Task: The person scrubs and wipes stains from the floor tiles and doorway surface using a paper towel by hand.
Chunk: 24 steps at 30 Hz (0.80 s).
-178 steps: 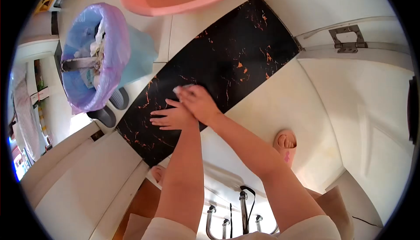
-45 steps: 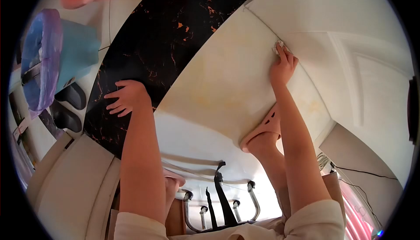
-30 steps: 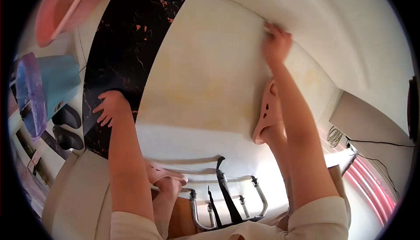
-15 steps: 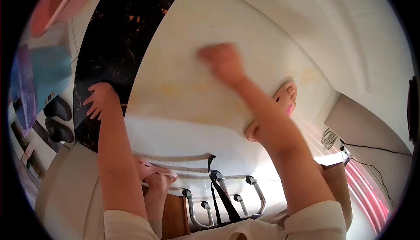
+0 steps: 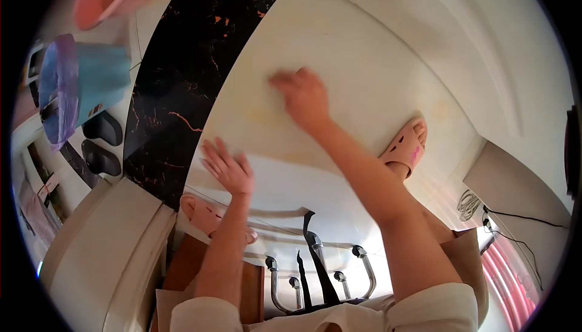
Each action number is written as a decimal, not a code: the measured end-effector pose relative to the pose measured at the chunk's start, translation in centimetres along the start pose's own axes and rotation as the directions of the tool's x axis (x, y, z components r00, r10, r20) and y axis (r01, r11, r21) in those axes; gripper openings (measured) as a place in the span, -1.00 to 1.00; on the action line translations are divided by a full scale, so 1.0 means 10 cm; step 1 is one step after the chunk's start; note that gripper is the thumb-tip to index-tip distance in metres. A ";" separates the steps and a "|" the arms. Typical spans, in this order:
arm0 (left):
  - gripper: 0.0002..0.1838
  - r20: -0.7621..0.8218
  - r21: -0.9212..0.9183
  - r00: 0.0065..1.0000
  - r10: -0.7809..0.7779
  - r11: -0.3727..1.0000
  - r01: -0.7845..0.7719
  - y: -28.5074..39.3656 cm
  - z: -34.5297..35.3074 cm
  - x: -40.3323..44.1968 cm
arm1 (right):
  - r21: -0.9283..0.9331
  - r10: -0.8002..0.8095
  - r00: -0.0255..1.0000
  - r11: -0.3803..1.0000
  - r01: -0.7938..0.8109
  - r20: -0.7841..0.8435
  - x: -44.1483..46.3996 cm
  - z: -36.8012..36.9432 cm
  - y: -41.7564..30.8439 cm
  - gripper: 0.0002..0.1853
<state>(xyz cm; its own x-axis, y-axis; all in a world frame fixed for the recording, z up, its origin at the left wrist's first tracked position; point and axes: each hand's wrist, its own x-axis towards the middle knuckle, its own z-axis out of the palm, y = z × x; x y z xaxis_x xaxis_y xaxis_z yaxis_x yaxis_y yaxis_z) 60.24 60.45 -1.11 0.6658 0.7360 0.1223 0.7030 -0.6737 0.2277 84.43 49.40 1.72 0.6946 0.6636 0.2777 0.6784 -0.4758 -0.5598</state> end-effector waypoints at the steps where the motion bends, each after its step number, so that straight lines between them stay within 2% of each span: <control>1: -0.33 0.060 -0.014 0.996 0.065 0.998 -0.064 0.08 -0.11 -0.03 | -0.057 0.111 0.993 0.992 -0.112 -0.027 0.18 -0.11 0.12 -0.62; 2: -0.33 0.122 -0.035 0.984 0.129 0.991 -0.126 0.12 -0.18 -0.05 | -0.070 0.156 0.969 0.983 -0.172 -0.192 0.36 -0.19 0.34 -0.60; 3: -0.33 0.135 -0.030 0.984 0.115 0.993 -0.112 0.12 -0.20 -0.07 | -0.145 0.247 0.938 0.947 -0.287 -0.243 0.56 -0.30 0.57 -0.59; 4: -0.33 0.130 -0.045 0.984 0.125 0.992 -0.120 0.10 -0.20 -0.06 | -0.217 0.234 0.920 0.926 -0.310 -0.313 0.69 -0.41 0.85 -0.61; 5: -0.32 0.118 -0.057 0.984 0.135 0.990 -0.129 0.08 -0.19 -0.04 | -0.317 0.252 0.902 0.874 -0.367 -0.349 0.72 -0.38 1.14 -0.63; 8: -0.28 0.124 -0.065 0.987 0.106 0.993 -0.098 0.05 -0.17 -0.04 | -0.370 0.176 0.939 0.885 -0.283 -0.297 0.60 -0.06 0.70 -0.64; 9: -0.28 0.125 -0.071 0.987 0.099 0.993 -0.091 0.04 -0.17 -0.04 | -0.276 0.103 0.961 0.945 -0.175 -0.257 0.44 0.14 0.42 -0.64; 10: -0.28 0.120 -0.068 0.989 0.089 0.994 -0.081 0.03 -0.17 -0.03 | -0.223 0.105 0.986 0.966 -0.132 -0.132 0.22 0.29 0.11 -0.65; 11: -0.28 0.136 -0.062 0.987 0.087 0.995 -0.079 0.00 -0.17 -0.04 | -0.125 0.013 0.993 0.992 -0.028 -0.115 -0.01 0.43 -0.18 -0.66; 14: -0.27 0.134 -0.077 0.989 0.058 0.996 -0.048 -0.02 -0.12 -0.02 | 0.089 -0.191 0.982 0.978 0.190 0.002 -0.56 0.62 -0.74 -0.63; 15: -0.27 0.130 -0.100 0.991 0.044 0.995 -0.031 -0.04 -0.11 -0.04 | 0.103 -0.197 0.980 0.975 0.196 0.008 -0.53 0.62 -0.68 -0.63; 17: -0.27 0.148 -0.093 0.988 0.036 0.995 -0.022 -0.02 -0.14 -0.02 | 0.113 -0.289 0.911 0.957 0.267 0.294 -0.23 0.44 -0.28 -0.66; 19: -0.26 0.158 -0.097 0.986 0.045 0.995 -0.030 -0.02 -0.15 -0.01 | -0.081 -0.312 0.943 0.943 0.322 0.120 0.44 0.38 0.23 -0.69; 21: -0.26 0.156 -0.088 0.987 0.037 0.996 -0.024 -0.04 -0.13 -0.02 | -0.306 -0.199 0.977 0.937 0.168 -0.071 1.03 0.28 0.59 -0.67; 22: -0.25 0.150 -0.085 0.988 0.046 0.996 -0.034 -0.04 -0.13 -0.02 | -0.326 -0.046 0.975 0.945 -0.028 -0.216 1.20 0.33 0.74 -0.64; 23: -0.25 0.154 -0.084 0.987 0.032 0.996 -0.020 -0.03 -0.14 -0.01 | -0.272 0.058 0.945 0.950 -0.151 -0.323 1.26 0.38 0.76 -0.55; 24: -0.25 0.179 -0.093 0.983 0.031 0.996 -0.014 -0.02 -0.16 -0.01 | -0.271 0.053 0.950 0.952 -0.142 -0.309 1.22 0.50 0.72 -0.55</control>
<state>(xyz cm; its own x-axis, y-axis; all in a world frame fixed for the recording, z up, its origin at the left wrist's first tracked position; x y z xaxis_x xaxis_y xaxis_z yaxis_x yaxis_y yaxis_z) 59.64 60.57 0.41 0.7210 0.6914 -0.0454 0.6672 -0.6751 0.3147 96.60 56.91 -2.86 0.7697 0.4266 0.4750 0.6124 -0.7035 -0.3605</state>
